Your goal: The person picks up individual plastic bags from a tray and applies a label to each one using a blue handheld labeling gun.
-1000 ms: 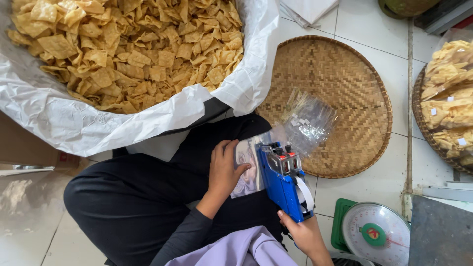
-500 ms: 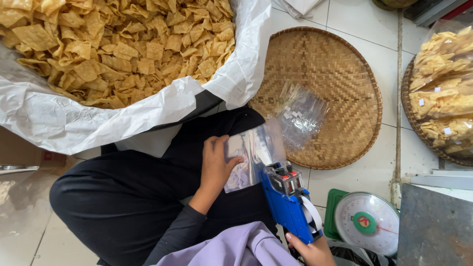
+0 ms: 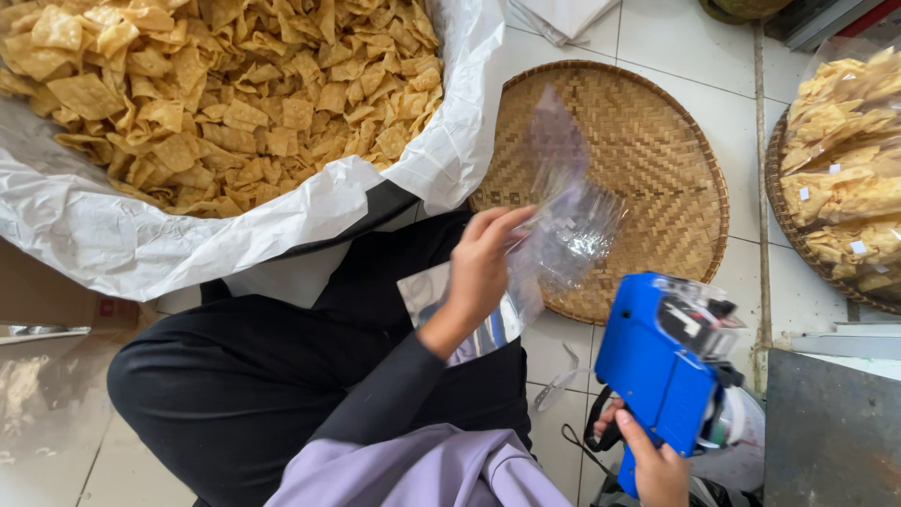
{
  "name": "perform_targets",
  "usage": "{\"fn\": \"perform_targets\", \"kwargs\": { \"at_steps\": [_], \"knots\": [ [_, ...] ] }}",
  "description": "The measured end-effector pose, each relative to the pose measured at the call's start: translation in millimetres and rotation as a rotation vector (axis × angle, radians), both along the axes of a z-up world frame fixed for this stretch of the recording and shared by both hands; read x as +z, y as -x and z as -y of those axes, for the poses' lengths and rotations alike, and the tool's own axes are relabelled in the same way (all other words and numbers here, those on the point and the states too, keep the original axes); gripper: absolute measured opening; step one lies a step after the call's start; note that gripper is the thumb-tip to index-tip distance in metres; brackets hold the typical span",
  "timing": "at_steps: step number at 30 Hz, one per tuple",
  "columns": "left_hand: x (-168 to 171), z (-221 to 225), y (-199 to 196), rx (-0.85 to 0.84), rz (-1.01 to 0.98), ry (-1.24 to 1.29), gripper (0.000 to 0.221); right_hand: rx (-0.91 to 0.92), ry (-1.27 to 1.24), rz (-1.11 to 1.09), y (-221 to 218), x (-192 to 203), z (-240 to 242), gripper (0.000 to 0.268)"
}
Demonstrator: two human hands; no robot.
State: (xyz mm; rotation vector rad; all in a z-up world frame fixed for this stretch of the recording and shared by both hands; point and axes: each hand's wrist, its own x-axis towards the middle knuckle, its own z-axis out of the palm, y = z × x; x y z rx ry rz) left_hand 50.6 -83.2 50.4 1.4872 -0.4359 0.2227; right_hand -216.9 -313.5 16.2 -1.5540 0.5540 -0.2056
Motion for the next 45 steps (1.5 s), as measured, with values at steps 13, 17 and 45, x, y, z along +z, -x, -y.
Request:
{"fn": "perform_targets", "kwargs": {
  "at_steps": [13,17,45],
  "knots": [
    [-126,161,-104,0.161,-0.42,-0.352,0.054,-0.148,-0.048,-0.134,17,-10,-4,0.021],
    [-103,137,-102,0.178,-0.287,-0.438,0.087,-0.063,-0.07,-0.119,14,-13,-10,0.024],
    [-50,-84,43,0.16,-0.137,-0.779,0.084,0.305,0.225,-0.531,-35,-31,-55,0.026]
  ]
}}
